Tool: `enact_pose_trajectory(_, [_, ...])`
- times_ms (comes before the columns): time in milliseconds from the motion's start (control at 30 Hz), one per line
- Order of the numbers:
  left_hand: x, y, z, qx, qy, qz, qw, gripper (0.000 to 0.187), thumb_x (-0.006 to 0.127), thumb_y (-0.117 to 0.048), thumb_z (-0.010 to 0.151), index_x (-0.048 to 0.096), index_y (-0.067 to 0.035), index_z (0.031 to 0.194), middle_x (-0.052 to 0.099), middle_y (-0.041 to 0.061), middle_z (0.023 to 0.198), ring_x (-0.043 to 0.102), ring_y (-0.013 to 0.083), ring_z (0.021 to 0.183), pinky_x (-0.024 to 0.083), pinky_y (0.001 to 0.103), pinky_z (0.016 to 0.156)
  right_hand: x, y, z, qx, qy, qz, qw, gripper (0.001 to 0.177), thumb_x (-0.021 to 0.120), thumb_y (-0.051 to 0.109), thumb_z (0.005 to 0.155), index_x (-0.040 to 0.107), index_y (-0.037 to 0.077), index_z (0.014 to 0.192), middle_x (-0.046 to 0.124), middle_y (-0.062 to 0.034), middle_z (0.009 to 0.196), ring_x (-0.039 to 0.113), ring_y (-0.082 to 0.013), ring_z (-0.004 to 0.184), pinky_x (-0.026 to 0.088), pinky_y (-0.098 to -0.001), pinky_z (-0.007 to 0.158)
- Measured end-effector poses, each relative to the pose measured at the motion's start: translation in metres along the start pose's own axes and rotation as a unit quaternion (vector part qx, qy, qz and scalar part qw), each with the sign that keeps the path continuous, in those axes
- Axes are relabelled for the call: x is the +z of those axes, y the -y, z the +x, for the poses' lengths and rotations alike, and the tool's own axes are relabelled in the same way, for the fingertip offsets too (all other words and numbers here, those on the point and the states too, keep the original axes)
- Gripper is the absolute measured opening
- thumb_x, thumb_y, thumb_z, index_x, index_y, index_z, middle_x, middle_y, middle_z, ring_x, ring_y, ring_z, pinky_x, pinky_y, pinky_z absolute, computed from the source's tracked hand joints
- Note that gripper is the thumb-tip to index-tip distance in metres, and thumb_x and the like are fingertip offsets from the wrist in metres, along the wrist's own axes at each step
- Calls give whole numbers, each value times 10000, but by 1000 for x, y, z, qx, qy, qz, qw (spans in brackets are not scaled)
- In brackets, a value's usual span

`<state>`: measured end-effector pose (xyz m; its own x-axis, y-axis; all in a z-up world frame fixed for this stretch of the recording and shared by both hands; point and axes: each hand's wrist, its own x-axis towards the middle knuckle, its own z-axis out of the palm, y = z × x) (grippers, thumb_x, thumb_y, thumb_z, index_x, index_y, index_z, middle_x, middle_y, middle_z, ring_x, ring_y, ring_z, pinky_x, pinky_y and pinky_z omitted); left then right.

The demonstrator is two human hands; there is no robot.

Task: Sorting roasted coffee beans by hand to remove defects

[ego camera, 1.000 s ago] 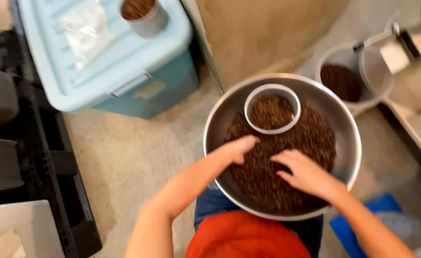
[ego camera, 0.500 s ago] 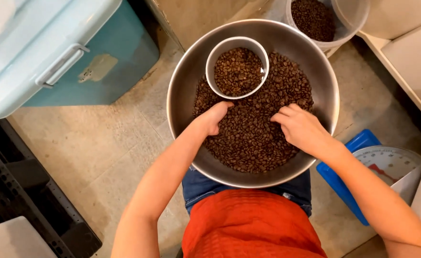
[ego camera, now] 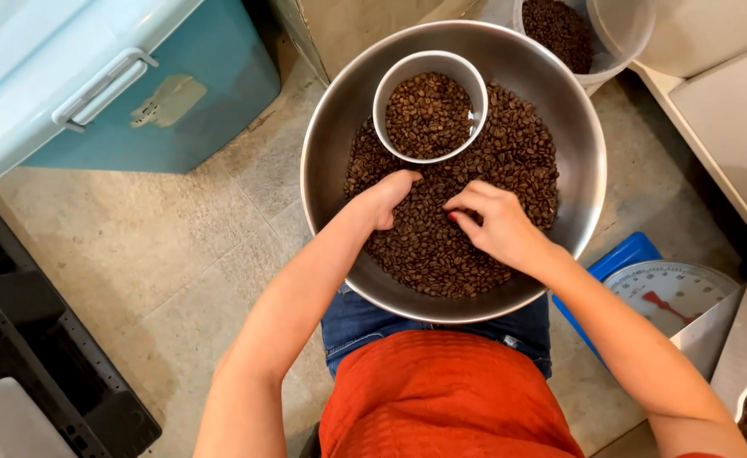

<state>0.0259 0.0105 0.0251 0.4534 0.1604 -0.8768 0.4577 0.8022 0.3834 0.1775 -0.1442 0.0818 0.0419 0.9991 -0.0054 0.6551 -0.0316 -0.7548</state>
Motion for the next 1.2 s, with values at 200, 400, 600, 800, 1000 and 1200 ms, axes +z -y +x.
enact_pose_trajectory(200, [-14, 7, 26, 3, 5, 16, 1000, 459, 509, -377, 992, 667, 29, 1137, 740, 188, 951, 768, 291, 850, 656, 501, 782, 12, -4, 7, -32, 39, -21, 999, 158, 660, 4, 947, 733, 18, 1087, 691, -126, 971, 726, -299, 908, 615, -366, 696])
enact_pose_trajectory(400, [-6, 9, 17, 18, 0, 7, 1000, 463, 504, -343, 994, 641, 55, 1185, 721, 200, 980, 749, 308, 886, 636, 501, 826, 16, -8, 14, 7, 79, -39, 996, 175, 654, -8, 948, 701, -31, 1114, 680, -168, 968, 723, -306, 904, 618, -370, 694])
enact_pose_trajectory(600, [-5, 8, 14, 15, 0, 18, 1000, 507, 492, -365, 1010, 611, 65, 1252, 713, 213, 1048, 740, 300, 944, 628, 500, 857, 17, -10, 15, 25, 96, -49, 994, 146, 616, -15, 964, 692, -39, 1086, 674, -155, 959, 724, -310, 895, 614, -353, 688])
enact_pose_trajectory(800, [-1, 7, 7, 20, -14, 21, 999, 533, 480, -359, 1010, 596, 77, 1294, 698, 231, 1080, 724, 324, 990, 619, 516, 878, 17, -10, 15, -44, 114, -132, 984, 163, 597, -40, 951, 666, -80, 1093, 663, -190, 1002, 700, -349, 985, 606, -364, 777])
enact_pose_trajectory(1000, [-2, 2, 0, 24, -1, 47, 999, 491, 494, -319, 1007, 591, 71, 1288, 680, 231, 1125, 699, 335, 1078, 569, 532, 963, 8, -6, 11, -50, 74, -126, 988, 159, 585, -42, 969, 661, -58, 1107, 662, -177, 1029, 685, -360, 1049, 602, -397, 837])
enact_pose_trajectory(1200, [0, 0, -8, 23, -12, 20, 999, 317, 553, -255, 927, 679, 24, 1011, 702, 191, 888, 731, 303, 839, 632, 481, 787, -6, -21, 2, 148, 14, 281, 948, 174, 625, -88, 934, 711, -70, 1083, 723, -179, 918, 709, -203, 827, 627, -292, 737])
